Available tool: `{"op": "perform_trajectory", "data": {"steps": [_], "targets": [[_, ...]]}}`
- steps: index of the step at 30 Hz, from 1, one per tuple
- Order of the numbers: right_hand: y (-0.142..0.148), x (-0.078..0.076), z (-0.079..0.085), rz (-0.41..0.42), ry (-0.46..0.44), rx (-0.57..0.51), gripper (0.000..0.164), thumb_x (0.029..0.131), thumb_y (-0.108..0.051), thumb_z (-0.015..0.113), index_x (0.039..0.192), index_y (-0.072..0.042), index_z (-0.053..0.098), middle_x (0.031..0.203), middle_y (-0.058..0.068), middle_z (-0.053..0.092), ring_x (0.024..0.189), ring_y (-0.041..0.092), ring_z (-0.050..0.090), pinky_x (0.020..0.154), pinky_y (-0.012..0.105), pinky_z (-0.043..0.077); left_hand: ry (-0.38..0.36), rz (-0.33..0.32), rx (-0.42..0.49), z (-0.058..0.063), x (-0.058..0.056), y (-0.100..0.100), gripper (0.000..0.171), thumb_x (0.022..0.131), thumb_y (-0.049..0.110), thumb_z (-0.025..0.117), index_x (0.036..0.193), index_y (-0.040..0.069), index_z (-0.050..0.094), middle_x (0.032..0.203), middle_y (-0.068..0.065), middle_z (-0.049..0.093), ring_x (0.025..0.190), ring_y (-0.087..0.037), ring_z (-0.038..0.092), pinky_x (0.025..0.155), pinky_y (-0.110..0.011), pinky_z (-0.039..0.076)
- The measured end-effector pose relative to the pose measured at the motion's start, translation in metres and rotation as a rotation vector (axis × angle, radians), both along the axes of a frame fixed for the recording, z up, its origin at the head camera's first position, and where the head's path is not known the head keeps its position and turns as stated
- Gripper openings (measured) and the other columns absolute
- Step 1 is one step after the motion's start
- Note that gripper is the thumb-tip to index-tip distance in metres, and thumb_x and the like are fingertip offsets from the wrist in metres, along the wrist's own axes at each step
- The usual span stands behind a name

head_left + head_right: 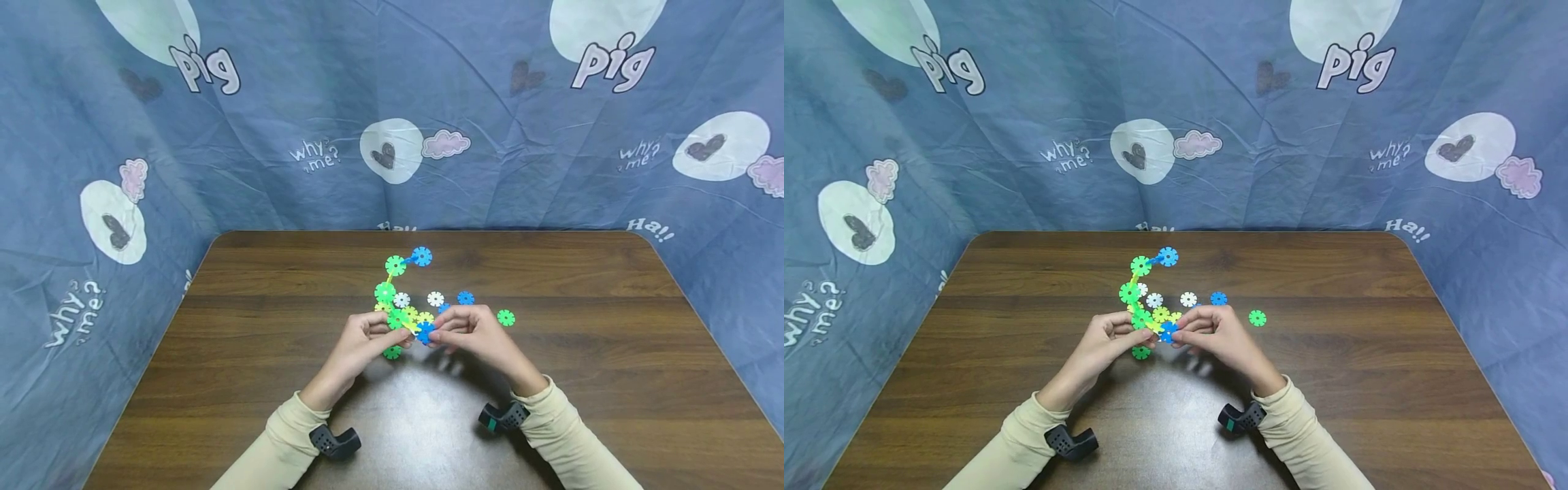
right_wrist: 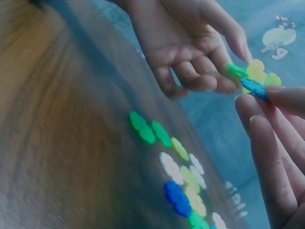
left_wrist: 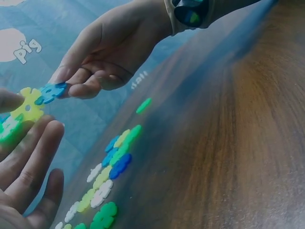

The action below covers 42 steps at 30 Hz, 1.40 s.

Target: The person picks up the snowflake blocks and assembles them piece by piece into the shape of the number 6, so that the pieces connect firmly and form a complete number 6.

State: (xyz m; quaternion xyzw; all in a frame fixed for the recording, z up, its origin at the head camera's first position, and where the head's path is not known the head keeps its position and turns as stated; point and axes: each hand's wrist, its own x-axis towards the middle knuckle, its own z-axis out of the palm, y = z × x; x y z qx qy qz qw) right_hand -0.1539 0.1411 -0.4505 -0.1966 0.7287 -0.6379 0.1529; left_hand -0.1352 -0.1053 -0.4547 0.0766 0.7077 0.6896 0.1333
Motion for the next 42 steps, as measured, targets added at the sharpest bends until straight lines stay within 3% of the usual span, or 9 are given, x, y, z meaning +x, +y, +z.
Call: {"op": "perform_trajectory", "data": {"steps": [6, 11, 15, 21, 26, 31, 36, 39, 42], "targets": [[-0.007, 0.002, -0.005, 0.016, 0.000, -0.046, 0.016, 0.093, -0.002, 0.073, 0.105, 0.008, 0.070, 0.093, 0.015, 0.080, 0.080, 0.023, 0.079, 0.066, 0.046, 0.065, 0.001, -0.042, -0.005, -0.003, 0.002, 0.004, 0.023, 0.090, 0.015, 0.080, 0.106, -0.002, 0.076, 0.094, -0.016, 0.080, 0.085, -0.023, 0.079, 0.078, -0.035, 0.063], [-0.011, 0.004, -0.007, 0.017, 0.057, -0.023, 0.015, 0.092, -0.001, 0.074, 0.104, 0.008, 0.071, 0.094, 0.025, 0.077, 0.074, 0.021, 0.077, 0.067, 0.040, 0.065, 0.028, -0.047, 0.017, -0.004, 0.003, 0.006, 0.024, 0.091, 0.009, 0.078, 0.108, -0.007, 0.075, 0.094, -0.020, 0.079, 0.077, -0.015, 0.077, 0.076, -0.035, 0.063], [-0.007, 0.003, -0.002, -0.003, 0.114, 0.069, 0.016, 0.091, -0.008, 0.077, 0.105, 0.001, 0.074, 0.095, 0.018, 0.078, 0.079, 0.023, 0.077, 0.070, 0.032, 0.063, 0.025, -0.028, 0.010, -0.001, 0.003, 0.005, 0.023, 0.091, 0.009, 0.078, 0.107, -0.007, 0.075, 0.094, -0.023, 0.079, 0.075, -0.015, 0.077, 0.076, -0.034, 0.063], [0.016, -0.010, 0.003, -0.100, 0.110, 0.191, 0.026, 0.091, -0.011, 0.079, 0.112, 0.002, 0.073, 0.102, 0.018, 0.078, 0.078, 0.032, 0.076, 0.063, 0.038, 0.063, 0.013, 0.004, -0.007, -0.001, 0.001, 0.003, 0.022, 0.092, 0.011, 0.078, 0.105, -0.007, 0.074, 0.093, -0.022, 0.079, 0.078, -0.013, 0.077, 0.072, -0.031, 0.062], [0.043, -0.024, 0.002, -0.194, 0.163, 0.419, 0.024, 0.091, -0.011, 0.079, 0.112, -0.001, 0.074, 0.097, 0.015, 0.078, 0.071, 0.023, 0.072, 0.056, 0.031, 0.057, 0.005, 0.022, -0.016, -0.001, 0.001, 0.002, 0.022, 0.092, 0.011, 0.078, 0.104, -0.007, 0.073, 0.093, -0.020, 0.079, 0.078, -0.011, 0.077, 0.073, -0.030, 0.061], [0.061, -0.032, -0.002, -0.241, 0.251, 0.597, 0.020, 0.088, -0.011, 0.080, 0.107, -0.005, 0.077, 0.092, 0.007, 0.076, 0.074, 0.011, 0.068, 0.064, 0.025, 0.053, 0.009, 0.032, -0.012, -0.001, 0.000, 0.002, 0.022, 0.092, 0.011, 0.078, 0.103, -0.007, 0.073, 0.090, -0.020, 0.079, 0.077, -0.012, 0.077, 0.075, -0.030, 0.062], [0.059, -0.033, -0.010, -0.146, 0.289, 0.614, 0.021, 0.086, -0.016, 0.084, 0.105, -0.008, 0.078, 0.088, 0.001, 0.071, 0.075, 0.007, 0.064, 0.068, 0.023, 0.052, 0.008, 0.036, -0.009, -0.002, 0.000, 0.002, 0.022, 0.092, 0.011, 0.078, 0.102, -0.008, 0.073, 0.089, -0.021, 0.079, 0.077, -0.012, 0.077, 0.077, -0.031, 0.062], [0.053, -0.032, -0.016, -0.060, 0.334, 0.630, 0.022, 0.087, -0.016, 0.083, 0.108, -0.009, 0.078, 0.087, -0.001, 0.069, 0.076, 0.005, 0.061, 0.069, 0.023, 0.052, 0.005, 0.038, -0.006, -0.002, 0.000, 0.002, 0.022, 0.091, 0.010, 0.078, 0.103, -0.008, 0.073, 0.089, -0.021, 0.079, 0.076, -0.012, 0.077, 0.078, -0.032, 0.063], [0.048, -0.030, -0.020, -0.027, 0.352, 0.643, 0.024, 0.088, -0.015, 0.082, 0.112, -0.010, 0.077, 0.087, -0.002, 0.067, 0.075, 0.004, 0.059, 0.068, 0.023, 0.050, 0.004, 0.034, -0.010, -0.002, 0.000, 0.003, 0.023, 0.092, 0.011, 0.078, 0.103, -0.008, 0.072, 0.089, -0.021, 0.079, 0.077, -0.012, 0.077, 0.077, -0.031, 0.062]]}}
